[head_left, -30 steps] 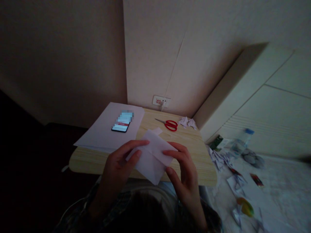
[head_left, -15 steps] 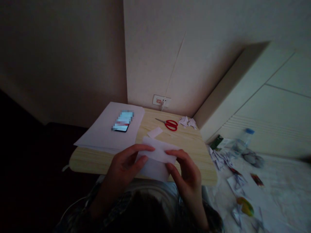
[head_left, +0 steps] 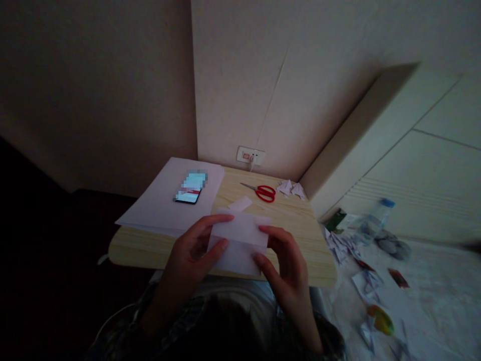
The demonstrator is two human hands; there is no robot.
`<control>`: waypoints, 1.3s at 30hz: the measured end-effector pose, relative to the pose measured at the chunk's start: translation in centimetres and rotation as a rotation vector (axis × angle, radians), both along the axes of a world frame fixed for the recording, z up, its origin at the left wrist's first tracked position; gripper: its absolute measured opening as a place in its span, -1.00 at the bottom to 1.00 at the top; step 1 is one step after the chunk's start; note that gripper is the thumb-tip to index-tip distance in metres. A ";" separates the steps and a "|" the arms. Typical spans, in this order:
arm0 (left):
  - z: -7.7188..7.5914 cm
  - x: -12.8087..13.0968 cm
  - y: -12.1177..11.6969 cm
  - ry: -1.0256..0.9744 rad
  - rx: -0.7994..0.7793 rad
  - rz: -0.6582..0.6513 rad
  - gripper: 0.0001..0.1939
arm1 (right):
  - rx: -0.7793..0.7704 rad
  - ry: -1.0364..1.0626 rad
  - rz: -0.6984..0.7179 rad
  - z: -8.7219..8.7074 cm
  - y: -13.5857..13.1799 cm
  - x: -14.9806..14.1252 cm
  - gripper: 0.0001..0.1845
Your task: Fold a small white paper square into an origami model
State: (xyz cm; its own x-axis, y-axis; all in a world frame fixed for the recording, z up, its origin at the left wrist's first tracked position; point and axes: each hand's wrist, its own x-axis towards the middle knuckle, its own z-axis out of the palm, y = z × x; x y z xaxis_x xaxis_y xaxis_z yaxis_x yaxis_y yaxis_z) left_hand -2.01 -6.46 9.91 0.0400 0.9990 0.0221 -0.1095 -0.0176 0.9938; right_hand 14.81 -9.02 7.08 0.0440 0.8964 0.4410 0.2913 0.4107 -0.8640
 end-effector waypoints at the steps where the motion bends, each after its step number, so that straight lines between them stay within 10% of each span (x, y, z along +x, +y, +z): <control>1: 0.0 0.0 0.0 0.000 0.004 0.005 -0.70 | 0.001 0.003 0.000 0.0 0.0 0.0 -0.61; 39: -0.6 -0.6 0.8 0.157 0.065 0.071 -0.72 | 0.010 0.009 0.076 0.3 0.0 0.6 -0.63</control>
State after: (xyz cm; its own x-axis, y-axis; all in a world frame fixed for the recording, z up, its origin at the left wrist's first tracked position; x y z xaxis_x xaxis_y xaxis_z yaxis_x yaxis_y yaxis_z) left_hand -2.57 -5.70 9.30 -0.0224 0.9960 0.0859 0.0511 -0.0847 0.9951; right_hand 15.45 -9.00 7.34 -0.0205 0.8929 0.4498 0.2514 0.4400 -0.8621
